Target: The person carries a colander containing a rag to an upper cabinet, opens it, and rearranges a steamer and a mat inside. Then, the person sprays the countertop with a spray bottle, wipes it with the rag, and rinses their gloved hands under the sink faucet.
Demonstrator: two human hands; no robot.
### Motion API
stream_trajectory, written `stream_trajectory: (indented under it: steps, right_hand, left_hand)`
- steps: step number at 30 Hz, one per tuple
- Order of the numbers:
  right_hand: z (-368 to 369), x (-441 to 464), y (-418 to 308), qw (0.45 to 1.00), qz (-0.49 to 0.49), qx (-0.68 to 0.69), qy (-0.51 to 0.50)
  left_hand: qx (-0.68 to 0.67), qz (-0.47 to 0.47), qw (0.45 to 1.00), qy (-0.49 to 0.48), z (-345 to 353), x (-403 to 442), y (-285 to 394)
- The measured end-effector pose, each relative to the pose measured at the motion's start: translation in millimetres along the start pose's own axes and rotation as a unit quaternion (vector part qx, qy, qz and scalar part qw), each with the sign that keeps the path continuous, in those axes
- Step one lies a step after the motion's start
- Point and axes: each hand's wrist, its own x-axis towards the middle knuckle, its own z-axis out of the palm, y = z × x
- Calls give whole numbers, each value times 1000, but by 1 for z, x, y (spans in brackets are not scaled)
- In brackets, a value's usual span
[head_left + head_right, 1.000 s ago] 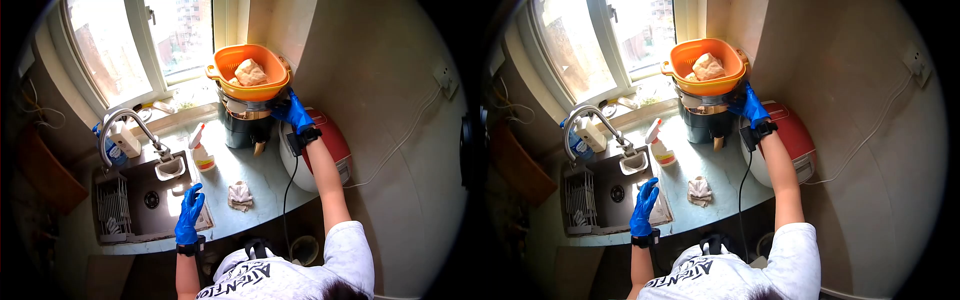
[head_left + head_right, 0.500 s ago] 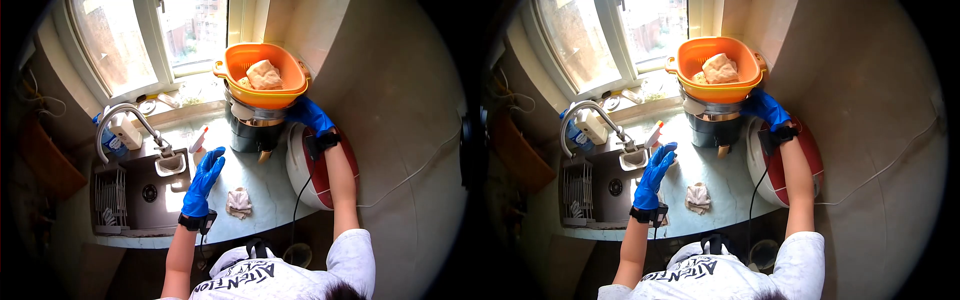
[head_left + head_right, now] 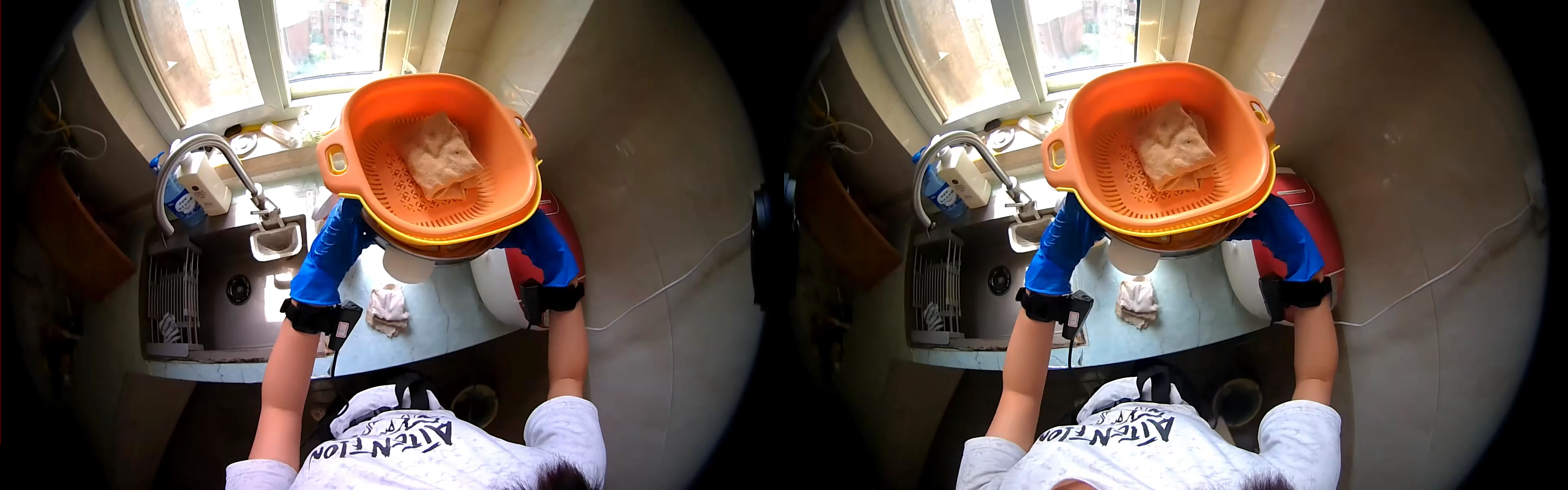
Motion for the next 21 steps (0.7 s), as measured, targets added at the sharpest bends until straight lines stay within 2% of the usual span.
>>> stream_trajectory:
  steps: [1,3,6,7,9,10,11,13,14,15,17,19,20,21]
  right_hand:
    - [7,-14,3,1000,-10,-5,-18]
    - [5,-28,28,999,-18,12,-31]
    - [28,-57,52,1000,-7,10,10]
    - [28,-52,51,999,0,30,-14]
    - [49,-52,44,998,46,-3,33]
    - [48,-46,37,998,58,2,12]
    - [49,-40,33,994,72,-72,-27]
    - [51,-16,28,990,95,-83,-65]
    - [51,-4,25,987,105,-88,-84]
    - [49,8,27,990,66,-78,-102]
    - [41,40,19,995,23,-84,-44]
    - [22,72,12,991,64,-19,-117]
    - [34,80,-1,987,61,-21,-145]
    - [36,100,5,976,70,-7,-208]
  left_hand:
    - [-209,-47,975,-53,16,-25,22]
    - [-187,-36,982,-7,17,-68,27]
    - [-250,-29,968,3,-3,-126,26]
    - [-259,-21,965,25,-5,-134,24]
    - [-257,5,965,57,-4,-159,27]
    - [-249,25,965,83,4,-164,27]
    - [-214,37,968,127,11,-169,29]
    - [-197,57,963,176,10,-186,12]
    - [-128,77,959,242,22,-187,14]
    - [-98,108,954,260,37,-190,17]
    - [-48,130,931,337,47,-199,15]
    - [-10,132,912,388,82,-201,28]
    - [97,121,906,393,90,-211,34]
    - [98,128,900,406,102,-207,36]
